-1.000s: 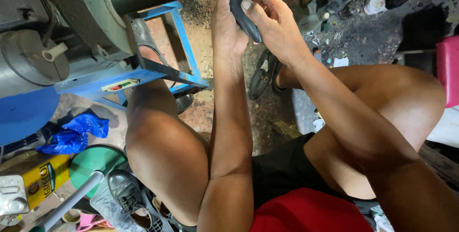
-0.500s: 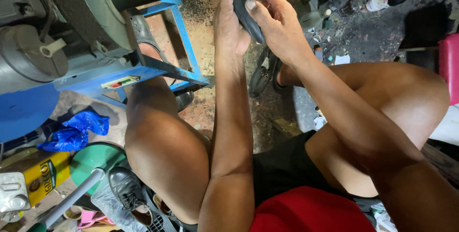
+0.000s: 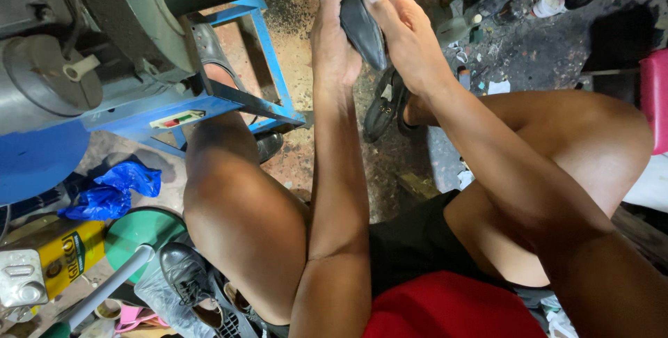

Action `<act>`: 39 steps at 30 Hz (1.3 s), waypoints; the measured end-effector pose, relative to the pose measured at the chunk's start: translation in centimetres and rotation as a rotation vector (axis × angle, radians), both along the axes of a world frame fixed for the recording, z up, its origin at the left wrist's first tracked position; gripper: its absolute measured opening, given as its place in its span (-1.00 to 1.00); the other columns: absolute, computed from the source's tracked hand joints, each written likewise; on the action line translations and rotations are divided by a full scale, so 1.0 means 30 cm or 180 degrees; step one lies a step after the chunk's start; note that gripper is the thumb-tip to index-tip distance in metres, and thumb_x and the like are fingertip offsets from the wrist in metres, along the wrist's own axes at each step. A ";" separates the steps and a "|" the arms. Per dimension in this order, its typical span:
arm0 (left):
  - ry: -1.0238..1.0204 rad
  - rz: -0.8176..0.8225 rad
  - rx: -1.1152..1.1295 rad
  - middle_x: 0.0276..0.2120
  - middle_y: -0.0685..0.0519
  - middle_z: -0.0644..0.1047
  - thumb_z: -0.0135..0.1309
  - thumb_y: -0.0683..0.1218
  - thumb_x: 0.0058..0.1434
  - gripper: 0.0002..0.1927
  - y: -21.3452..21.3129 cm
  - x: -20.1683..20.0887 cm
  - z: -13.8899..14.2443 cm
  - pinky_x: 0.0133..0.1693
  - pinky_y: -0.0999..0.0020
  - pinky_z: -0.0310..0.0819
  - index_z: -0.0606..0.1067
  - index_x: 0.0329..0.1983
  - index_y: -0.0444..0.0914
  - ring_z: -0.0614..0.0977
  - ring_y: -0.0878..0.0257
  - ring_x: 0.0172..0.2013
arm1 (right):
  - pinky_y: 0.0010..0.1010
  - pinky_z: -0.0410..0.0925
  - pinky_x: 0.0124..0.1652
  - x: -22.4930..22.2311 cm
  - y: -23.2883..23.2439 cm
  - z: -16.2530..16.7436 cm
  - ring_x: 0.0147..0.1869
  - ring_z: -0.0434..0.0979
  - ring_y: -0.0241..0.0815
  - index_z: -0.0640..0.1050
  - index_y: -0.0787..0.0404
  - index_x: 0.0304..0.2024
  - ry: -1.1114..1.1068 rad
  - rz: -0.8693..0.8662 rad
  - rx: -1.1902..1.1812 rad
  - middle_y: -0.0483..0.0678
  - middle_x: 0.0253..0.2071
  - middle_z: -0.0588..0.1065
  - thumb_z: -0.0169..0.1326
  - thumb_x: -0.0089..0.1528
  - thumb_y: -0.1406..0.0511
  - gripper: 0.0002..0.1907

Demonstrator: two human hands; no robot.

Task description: The person sits at a bench-mounted grinding machine and sands the sole and heel edge of a shoe, repeatedly rotating the shoe and pressing different areas of the sole against the spinning abrasive wheel, briefly pausing to turn the shoe over before continuing.

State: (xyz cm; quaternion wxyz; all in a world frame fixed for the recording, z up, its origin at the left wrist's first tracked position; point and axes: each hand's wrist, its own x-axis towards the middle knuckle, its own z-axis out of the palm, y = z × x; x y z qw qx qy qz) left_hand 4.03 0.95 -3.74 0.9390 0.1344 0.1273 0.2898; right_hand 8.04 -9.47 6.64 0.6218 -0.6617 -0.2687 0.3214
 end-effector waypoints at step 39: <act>-0.0048 -0.0001 0.0126 -0.17 -0.05 0.55 0.10 0.10 0.42 -0.55 0.007 -0.004 0.044 -0.13 0.28 0.54 0.44 0.07 -0.38 0.60 0.22 -0.18 | -0.52 0.32 0.00 0.010 0.005 -0.033 -0.02 0.34 -0.42 0.40 0.27 0.10 -0.0559 0.0057 0.0080 -0.16 -0.07 0.41 0.04 0.54 0.29 -0.81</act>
